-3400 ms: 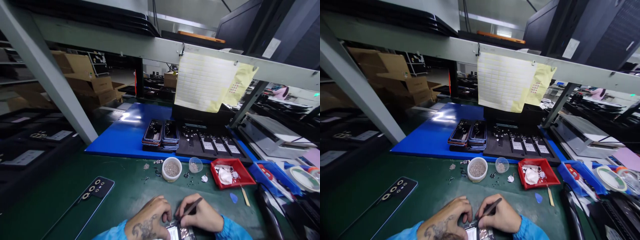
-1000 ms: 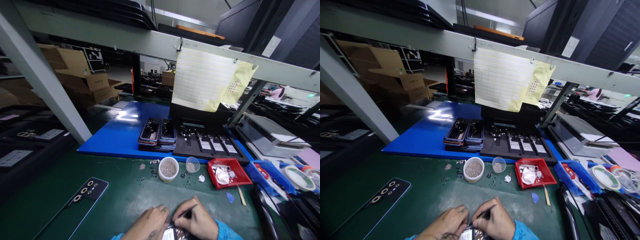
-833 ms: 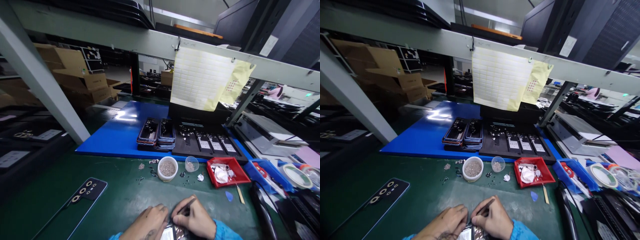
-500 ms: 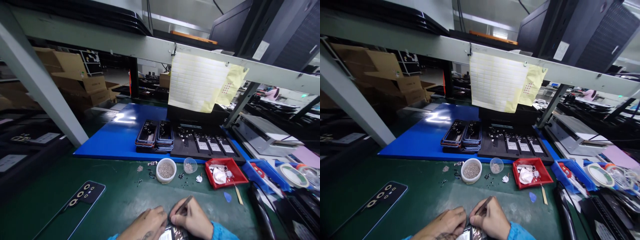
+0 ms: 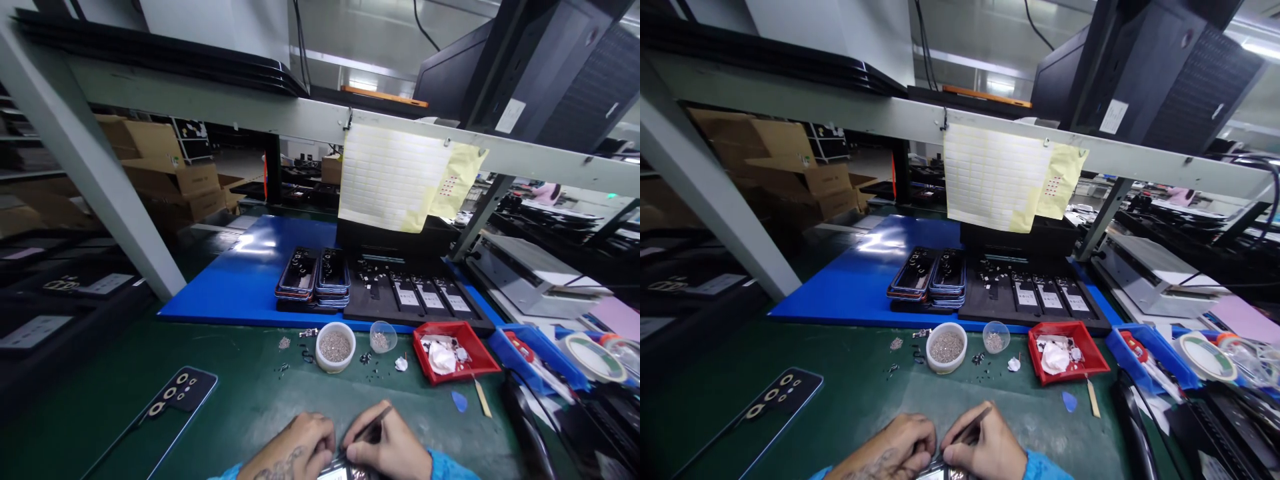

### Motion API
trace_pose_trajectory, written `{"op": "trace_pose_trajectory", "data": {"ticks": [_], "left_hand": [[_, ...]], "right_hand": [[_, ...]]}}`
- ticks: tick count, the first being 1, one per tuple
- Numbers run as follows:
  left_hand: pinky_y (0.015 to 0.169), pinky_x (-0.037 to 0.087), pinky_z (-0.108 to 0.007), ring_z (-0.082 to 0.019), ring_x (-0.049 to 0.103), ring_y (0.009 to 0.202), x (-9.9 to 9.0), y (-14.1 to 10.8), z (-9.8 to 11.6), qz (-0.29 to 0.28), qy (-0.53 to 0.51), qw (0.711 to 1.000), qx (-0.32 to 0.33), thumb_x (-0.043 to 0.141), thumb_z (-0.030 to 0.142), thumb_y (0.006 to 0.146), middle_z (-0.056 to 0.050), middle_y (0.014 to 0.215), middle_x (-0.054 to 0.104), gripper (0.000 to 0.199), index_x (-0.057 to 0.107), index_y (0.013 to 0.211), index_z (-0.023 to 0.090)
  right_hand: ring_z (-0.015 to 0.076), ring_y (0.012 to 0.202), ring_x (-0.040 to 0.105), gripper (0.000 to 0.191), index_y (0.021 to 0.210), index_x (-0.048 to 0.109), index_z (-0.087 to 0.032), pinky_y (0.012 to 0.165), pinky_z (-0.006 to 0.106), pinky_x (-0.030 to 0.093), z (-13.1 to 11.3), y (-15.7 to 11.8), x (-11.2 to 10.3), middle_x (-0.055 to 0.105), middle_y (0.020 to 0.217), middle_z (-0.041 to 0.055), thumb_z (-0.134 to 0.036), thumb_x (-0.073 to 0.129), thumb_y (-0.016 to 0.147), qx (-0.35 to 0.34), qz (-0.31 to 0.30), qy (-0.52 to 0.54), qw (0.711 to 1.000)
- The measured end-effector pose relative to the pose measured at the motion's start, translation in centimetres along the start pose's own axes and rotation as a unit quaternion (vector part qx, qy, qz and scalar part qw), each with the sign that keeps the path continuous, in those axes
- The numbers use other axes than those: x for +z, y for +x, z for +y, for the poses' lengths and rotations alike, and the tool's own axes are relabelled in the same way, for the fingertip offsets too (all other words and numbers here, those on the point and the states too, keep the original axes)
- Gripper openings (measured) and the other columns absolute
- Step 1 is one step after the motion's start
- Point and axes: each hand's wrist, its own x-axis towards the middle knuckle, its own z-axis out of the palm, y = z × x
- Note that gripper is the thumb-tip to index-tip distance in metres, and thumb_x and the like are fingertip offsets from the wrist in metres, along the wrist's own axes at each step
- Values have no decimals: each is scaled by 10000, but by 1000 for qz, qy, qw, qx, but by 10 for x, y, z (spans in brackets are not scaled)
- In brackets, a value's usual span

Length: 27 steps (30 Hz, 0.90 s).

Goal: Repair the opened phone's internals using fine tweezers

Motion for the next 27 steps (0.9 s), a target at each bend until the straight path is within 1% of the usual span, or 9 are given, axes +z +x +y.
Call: {"op": "trace_pose_trajectory", "data": {"ticks": [4,9,14,17,19,21,24,27], "left_hand": [[784,424,-274,-180,576,886,-3,-1,4,-13,-15,1000,-17,517,137,741,-9,913,632,183,625,839,248],[773,425,-252,-172,581,877,-6,-2,7,-7,-18,1000,-20,531,122,727,-13,907,646,209,646,858,239],[724,429,-227,-167,604,832,-10,-2,14,-13,-18,999,-31,540,111,704,-40,889,672,220,672,849,211],[694,432,-231,-174,613,807,-9,-1,14,-14,-17,999,-38,536,123,696,-42,866,680,220,676,842,209],[684,437,-239,-181,616,796,-7,0,12,-8,-14,999,-38,523,127,696,-45,851,683,227,675,845,206],[677,440,-242,-182,620,784,-6,0,10,-4,-14,999,-38,514,122,686,-46,835,686,241,675,846,204],[657,439,-241,-180,623,756,-5,2,10,-9,-21,999,-38,508,124,673,-45,807,688,251,677,841,203],[657,440,-246,-185,622,757,-6,2,11,-3,-17,999,-39,504,123,668,-48,796,685,248,682,828,190]], "right_hand": [[186,598,601,166,673,752,-128,586,279,477,-3,-1,0,661,588,43,-259,762,571,-10,-8,-18,1000],[201,615,627,206,674,766,-147,597,272,497,-6,-5,-1,693,609,56,-334,780,589,-24,-26,-33,999],[220,658,663,228,691,784,-168,592,248,507,-6,-6,-1,727,641,72,-389,783,635,-85,-31,-69,994],[217,660,677,178,712,788,-172,612,243,510,-1,-4,-2,742,661,75,-345,767,672,-109,-46,-92,989],[209,656,682,123,737,788,-179,631,242,510,2,-3,-2,747,671,67,-289,747,699,-104,-61,-103,987],[205,649,680,107,753,785,-184,628,244,508,6,-4,-1,744,678,57,-267,730,714,-87,-63,-109,988],[197,611,661,108,745,775,-186,578,243,500,12,-5,3,713,635,36,-269,724,698,-51,-36,-111,992],[194,624,651,117,746,759,-166,564,239,490,15,-5,7,693,633,34,-242,711,672,-39,-3,-106,994]]}}
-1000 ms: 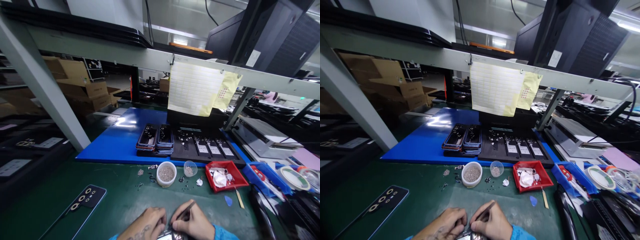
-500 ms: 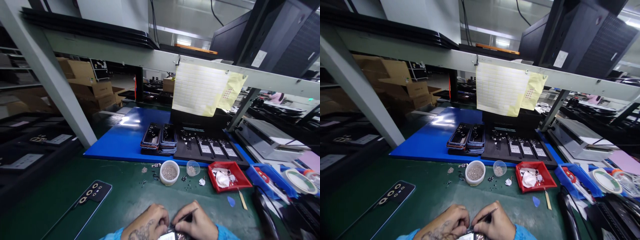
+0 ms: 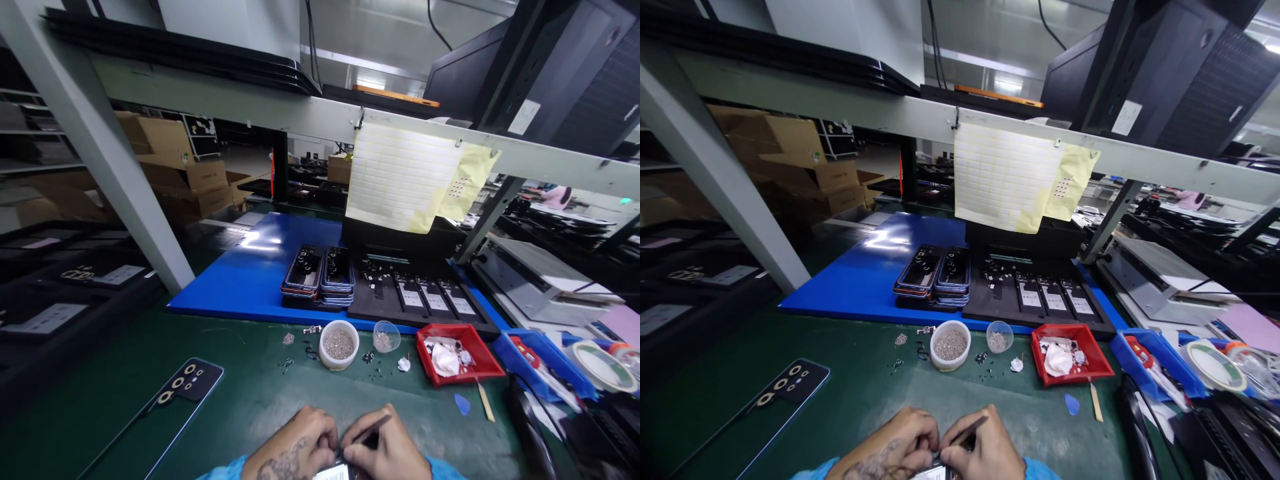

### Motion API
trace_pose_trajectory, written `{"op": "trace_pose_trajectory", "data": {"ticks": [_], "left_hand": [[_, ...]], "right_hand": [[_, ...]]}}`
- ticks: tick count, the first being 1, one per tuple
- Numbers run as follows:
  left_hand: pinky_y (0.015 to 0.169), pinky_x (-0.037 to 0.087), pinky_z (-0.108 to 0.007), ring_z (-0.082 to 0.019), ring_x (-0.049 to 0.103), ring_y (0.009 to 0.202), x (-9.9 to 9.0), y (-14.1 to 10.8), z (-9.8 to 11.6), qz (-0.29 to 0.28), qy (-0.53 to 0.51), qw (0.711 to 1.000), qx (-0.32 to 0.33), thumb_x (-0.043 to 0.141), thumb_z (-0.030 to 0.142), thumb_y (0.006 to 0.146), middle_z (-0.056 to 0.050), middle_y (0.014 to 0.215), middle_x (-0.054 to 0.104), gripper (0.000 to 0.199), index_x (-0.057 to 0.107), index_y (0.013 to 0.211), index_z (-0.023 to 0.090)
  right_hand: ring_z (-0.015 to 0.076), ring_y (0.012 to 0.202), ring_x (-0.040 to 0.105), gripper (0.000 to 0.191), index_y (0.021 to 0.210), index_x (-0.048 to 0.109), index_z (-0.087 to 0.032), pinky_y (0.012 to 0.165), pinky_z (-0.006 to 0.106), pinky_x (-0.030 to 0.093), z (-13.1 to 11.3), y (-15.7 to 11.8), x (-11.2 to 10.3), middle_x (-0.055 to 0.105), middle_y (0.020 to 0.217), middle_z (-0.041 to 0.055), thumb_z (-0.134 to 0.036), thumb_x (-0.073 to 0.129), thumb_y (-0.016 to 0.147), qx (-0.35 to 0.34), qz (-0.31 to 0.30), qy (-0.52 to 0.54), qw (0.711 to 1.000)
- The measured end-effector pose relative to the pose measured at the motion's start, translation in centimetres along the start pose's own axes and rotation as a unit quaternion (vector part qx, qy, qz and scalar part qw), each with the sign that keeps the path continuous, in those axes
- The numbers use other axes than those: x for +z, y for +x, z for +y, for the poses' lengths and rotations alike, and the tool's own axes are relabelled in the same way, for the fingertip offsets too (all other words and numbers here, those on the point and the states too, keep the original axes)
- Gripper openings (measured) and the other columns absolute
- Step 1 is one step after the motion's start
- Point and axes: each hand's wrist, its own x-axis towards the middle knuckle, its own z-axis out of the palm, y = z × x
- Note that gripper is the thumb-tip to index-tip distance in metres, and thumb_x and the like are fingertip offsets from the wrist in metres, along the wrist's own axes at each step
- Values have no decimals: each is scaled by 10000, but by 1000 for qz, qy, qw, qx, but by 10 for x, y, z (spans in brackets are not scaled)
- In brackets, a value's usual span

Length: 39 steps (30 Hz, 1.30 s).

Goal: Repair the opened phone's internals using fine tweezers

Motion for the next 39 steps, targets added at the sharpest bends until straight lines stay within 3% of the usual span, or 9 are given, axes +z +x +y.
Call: {"op": "trace_pose_trajectory", "data": {"ticks": [9,12,22,32,39], "left_hand": [[705,452,-252,-176,616,804,7,1,-11,22,9,999,28,503,128,727,-18,838,679,211,674,805,223],[730,460,-274,-186,612,827,11,0,-14,27,17,999,25,531,152,740,-23,859,671,161,657,808,225],[692,499,-249,-178,649,774,31,16,-35,27,104,989,105,451,179,803,-1,883,652,130,552,810,261],[592,557,-463,-359,687,683,54,27,-38,-4,211,977,39,460,120,709,-147,957,655,267,593,935,170],[667,547,-395,-287,672,774,64,18,-45,36,199,979,28,365,160,821,-112,908,643,211,561,881,209]], "right_hand": [[182,635,601,180,722,708,-101,588,264,450,-9,6,2,660,652,49,-222,712,589,63,31,82,994],[180,619,589,197,710,709,-90,585,274,441,-12,6,1,649,631,47,-235,726,577,70,13,107,992],[202,674,628,218,752,714,-112,647,301,486,-6,0,-14,687,704,65,-266,772,608,31,16,100,994],[209,661,638,213,692,725,-141,656,309,493,-11,0,-25,692,651,60,-315,778,583,55,-10,78,995],[240,702,646,204,681,756,-164,679,324,500,-17,-1,-29,702,640,62,-345,786,592,55,-36,56,996]]}}
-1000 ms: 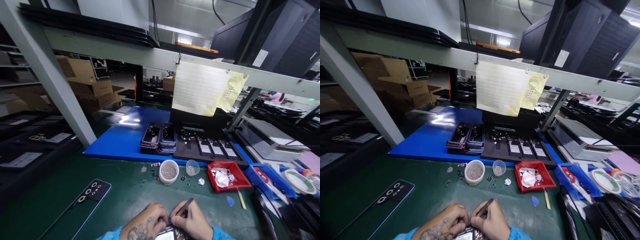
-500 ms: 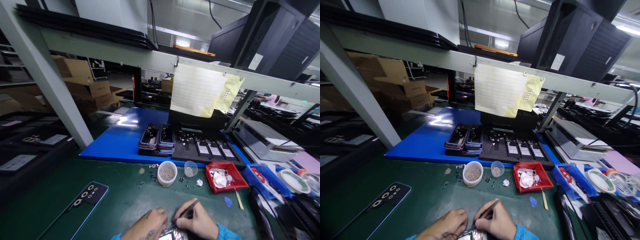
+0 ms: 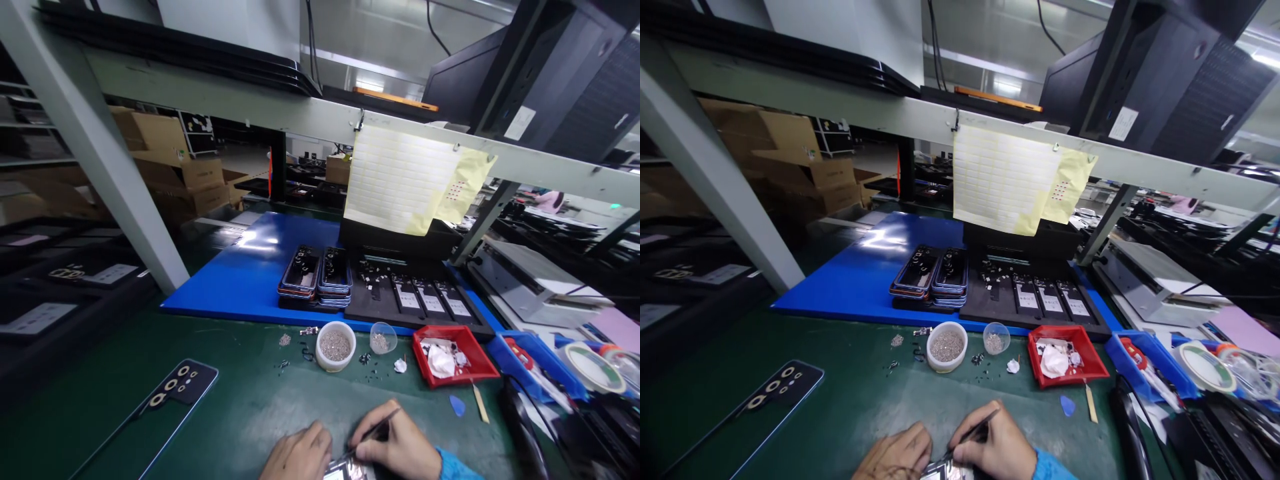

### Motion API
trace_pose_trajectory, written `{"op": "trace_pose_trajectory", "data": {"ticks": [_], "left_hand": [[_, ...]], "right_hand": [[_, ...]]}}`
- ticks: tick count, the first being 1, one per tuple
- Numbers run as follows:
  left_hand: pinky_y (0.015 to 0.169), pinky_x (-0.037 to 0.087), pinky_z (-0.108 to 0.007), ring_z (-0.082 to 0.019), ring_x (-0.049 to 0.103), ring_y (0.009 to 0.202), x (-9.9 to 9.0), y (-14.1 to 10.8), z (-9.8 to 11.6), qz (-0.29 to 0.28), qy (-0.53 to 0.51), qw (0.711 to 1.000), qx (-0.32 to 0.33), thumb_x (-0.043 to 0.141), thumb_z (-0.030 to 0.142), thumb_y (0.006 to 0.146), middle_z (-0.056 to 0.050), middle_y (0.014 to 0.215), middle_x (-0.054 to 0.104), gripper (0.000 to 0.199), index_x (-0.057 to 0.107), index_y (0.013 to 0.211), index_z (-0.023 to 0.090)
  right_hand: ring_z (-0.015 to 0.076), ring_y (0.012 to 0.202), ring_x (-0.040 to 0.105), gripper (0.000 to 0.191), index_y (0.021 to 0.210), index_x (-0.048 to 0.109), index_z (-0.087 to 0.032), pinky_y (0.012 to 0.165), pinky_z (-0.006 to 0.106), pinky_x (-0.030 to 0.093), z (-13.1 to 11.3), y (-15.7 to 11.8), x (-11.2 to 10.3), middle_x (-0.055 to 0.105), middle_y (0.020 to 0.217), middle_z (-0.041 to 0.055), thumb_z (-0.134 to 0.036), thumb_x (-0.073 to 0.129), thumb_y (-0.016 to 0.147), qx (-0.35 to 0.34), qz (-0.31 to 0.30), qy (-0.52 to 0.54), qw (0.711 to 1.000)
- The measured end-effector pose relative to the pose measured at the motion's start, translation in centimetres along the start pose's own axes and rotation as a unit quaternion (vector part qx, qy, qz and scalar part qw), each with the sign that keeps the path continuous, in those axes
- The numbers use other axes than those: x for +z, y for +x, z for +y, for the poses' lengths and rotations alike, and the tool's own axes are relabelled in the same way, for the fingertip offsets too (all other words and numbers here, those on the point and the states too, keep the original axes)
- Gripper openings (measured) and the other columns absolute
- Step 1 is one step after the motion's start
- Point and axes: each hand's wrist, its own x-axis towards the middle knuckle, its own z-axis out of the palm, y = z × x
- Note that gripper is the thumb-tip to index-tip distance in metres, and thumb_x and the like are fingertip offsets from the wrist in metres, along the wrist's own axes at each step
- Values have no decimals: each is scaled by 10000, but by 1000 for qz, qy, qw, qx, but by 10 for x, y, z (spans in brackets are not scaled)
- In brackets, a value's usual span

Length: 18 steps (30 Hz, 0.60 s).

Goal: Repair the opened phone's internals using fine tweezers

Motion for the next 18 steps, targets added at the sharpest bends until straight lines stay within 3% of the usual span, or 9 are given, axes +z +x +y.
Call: {"op": "trace_pose_trajectory", "data": {"ticks": [4,11,18], "left_hand": [[692,527,-378,-264,653,799,0,-5,2,28,-13,999,-12,374,206,831,-90,892,627,146,516,839,235],[697,521,-395,-254,646,802,4,-7,1,76,-47,996,-19,374,203,829,-62,874,622,128,490,826,257],[613,516,-375,-246,651,718,8,-6,-3,124,-35,992,19,362,203,834,-61,808,620,133,482,794,248]], "right_hand": [[259,778,650,160,685,772,-186,709,320,498,-8,-2,-2,725,699,63,-326,798,613,-26,-3,-33,999],[247,745,656,136,680,766,-181,702,312,503,-6,-3,0,716,661,50,-302,790,623,-15,-4,-35,999],[249,735,654,163,705,764,-168,707,325,503,-4,0,-1,715,676,59,-300,791,612,-14,-15,-8,1000]]}}
